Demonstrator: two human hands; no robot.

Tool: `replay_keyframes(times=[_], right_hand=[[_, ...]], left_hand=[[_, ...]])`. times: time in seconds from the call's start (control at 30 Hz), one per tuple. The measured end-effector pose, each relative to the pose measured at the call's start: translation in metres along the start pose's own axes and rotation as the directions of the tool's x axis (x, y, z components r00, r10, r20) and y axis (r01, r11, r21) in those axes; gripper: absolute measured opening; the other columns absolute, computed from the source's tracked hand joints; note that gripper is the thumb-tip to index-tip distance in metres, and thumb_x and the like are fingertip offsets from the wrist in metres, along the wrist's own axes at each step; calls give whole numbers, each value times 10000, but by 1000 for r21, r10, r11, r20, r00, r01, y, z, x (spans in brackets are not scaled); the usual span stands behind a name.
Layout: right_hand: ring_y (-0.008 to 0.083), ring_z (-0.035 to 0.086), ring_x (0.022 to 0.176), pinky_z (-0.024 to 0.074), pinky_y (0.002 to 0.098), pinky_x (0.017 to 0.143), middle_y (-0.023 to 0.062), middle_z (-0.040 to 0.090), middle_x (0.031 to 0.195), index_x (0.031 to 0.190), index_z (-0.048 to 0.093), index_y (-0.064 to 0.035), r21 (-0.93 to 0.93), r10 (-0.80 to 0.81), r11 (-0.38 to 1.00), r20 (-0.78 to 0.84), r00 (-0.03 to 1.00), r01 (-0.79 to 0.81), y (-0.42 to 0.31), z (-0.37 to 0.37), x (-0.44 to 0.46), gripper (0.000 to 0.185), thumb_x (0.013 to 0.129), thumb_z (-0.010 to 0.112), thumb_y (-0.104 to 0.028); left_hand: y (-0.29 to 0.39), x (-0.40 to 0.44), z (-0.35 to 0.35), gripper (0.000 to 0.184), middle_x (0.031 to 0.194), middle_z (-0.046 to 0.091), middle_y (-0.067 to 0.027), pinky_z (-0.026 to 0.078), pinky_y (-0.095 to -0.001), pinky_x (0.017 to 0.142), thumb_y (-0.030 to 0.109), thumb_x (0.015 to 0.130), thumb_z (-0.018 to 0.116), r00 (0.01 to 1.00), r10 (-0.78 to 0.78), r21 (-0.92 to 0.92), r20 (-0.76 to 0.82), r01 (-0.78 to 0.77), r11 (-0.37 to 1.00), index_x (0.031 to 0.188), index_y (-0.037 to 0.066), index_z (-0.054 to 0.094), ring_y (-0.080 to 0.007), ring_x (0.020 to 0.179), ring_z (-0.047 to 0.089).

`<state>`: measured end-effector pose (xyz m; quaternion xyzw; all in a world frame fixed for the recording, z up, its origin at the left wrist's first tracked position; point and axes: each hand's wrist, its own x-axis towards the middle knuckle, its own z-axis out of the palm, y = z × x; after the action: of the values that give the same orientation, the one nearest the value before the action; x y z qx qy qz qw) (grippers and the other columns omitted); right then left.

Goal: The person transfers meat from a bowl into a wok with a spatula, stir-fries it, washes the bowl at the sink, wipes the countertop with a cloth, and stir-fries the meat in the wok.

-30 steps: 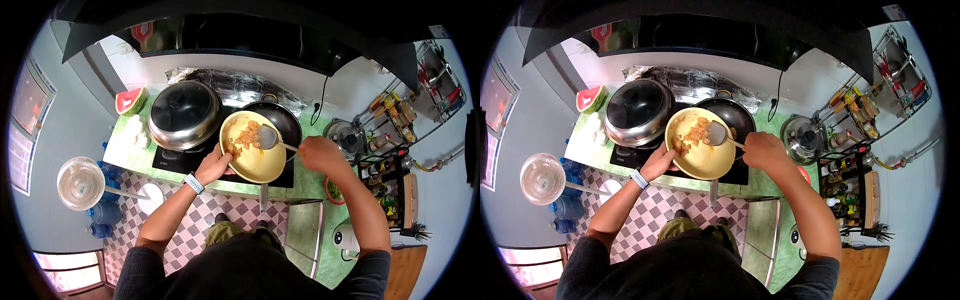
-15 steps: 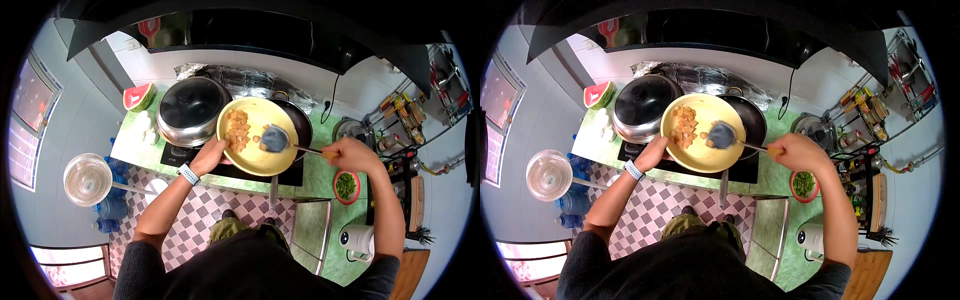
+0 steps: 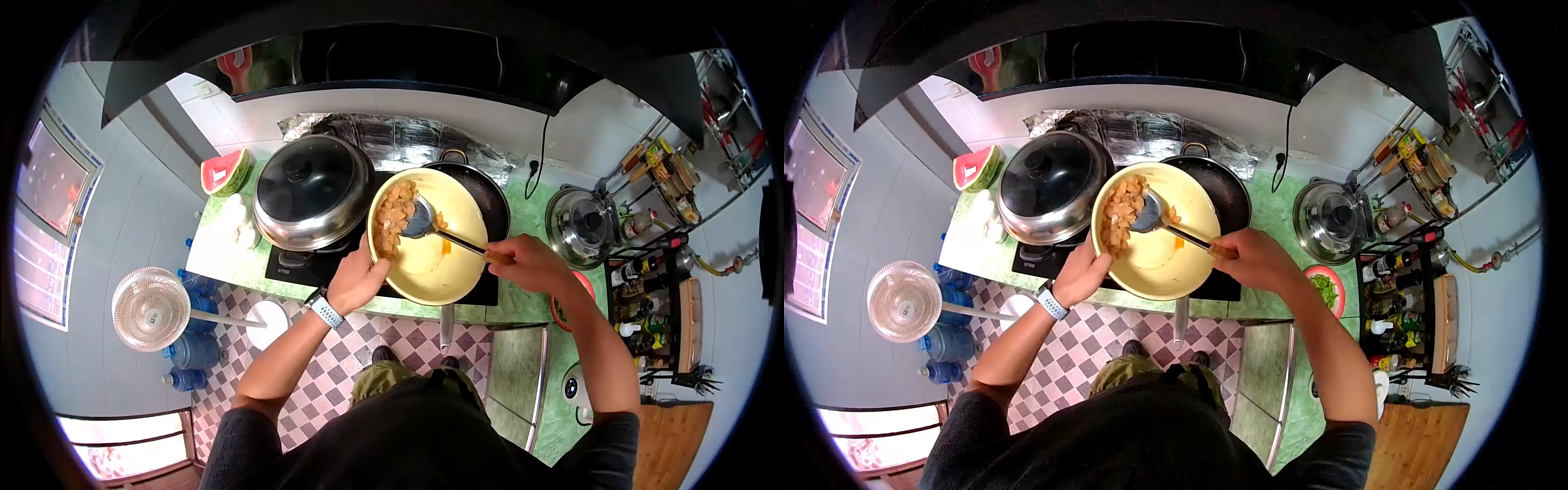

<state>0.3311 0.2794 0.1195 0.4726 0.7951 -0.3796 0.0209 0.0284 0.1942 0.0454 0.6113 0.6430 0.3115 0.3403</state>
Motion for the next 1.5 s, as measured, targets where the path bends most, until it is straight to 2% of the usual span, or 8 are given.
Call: replay_keyframes(times=[0.3,0.4,0.6,0.7,0.87,1.03,1.23,1.5], right_hand=[[127,641,850,518,288,794,96,693,956,1244,607,-47,193,-164,960,-194,967,201,70,50,36,423,840,699,-131],[118,632,830,517,293,769,89,691,969,1238,608,-38,283,-172,931,-222,960,232,83,52,38,420,841,702,-138],[83,569,705,478,264,593,58,668,939,1270,603,-61,370,9,927,-197,980,66,104,21,19,448,845,693,-173],[116,627,777,484,300,704,95,703,890,1212,635,-52,370,183,923,-185,966,-104,120,-2,12,437,818,710,-224],[248,680,798,506,374,683,122,704,873,1103,677,-69,170,126,983,-299,946,-77,155,-11,32,341,790,689,-202],[345,674,832,526,470,654,137,673,909,1096,665,-100,-543,101,785,-363,926,-299,120,3,62,269,844,569,-114],[280,690,814,552,397,634,106,630,1035,1193,608,-158,-662,-123,684,-519,846,-306,91,4,59,356,848,572,-80],[233,630,680,506,374,532,53,508,842,1287,584,-315,-727,-361,652,-545,756,-213,24,-33,-24,521,839,580,-48]], left_hand=[[5,35,-6,645,937,654,-297,533,-447,777,280,850,475,986,-148,86,76,142,986,1356,-79,297,-395,753,675],[4,50,0,531,997,662,-219,583,-329,707,243,911,431,973,-171,-216,154,202,955,1322,-79,338,-240,710,712],[-17,67,5,477,1049,630,-219,614,-276,637,228,971,360,914,-291,-478,284,398,783,1342,-71,330,-257,755,707],[-22,62,-7,510,1116,619,-242,620,-294,676,245,979,365,901,-329,-449,282,427,785,1373,-72,302,-300,811,711],[-22,43,-21,484,1111,626,-242,620,-301,673,236,979,359,894,-389,-423,222,447,788,1348,-78,341,-311,814,711],[-14,38,-20,504,1085,622,-222,610,-257,638,258,986,345,903,-373,-458,214,430,778,1376,-57,289,-247,760,710],[-14,33,-17,476,1037,633,-218,613,-266,640,238,983,341,905,-358,-501,230,426,754,1350,-63,307,-230,737,706],[-19,43,-21,501,1020,651,-209,609,-297,700,274,939,376,890,-329,-526,316,453,720,1288,-85,400,-240,823,705]])
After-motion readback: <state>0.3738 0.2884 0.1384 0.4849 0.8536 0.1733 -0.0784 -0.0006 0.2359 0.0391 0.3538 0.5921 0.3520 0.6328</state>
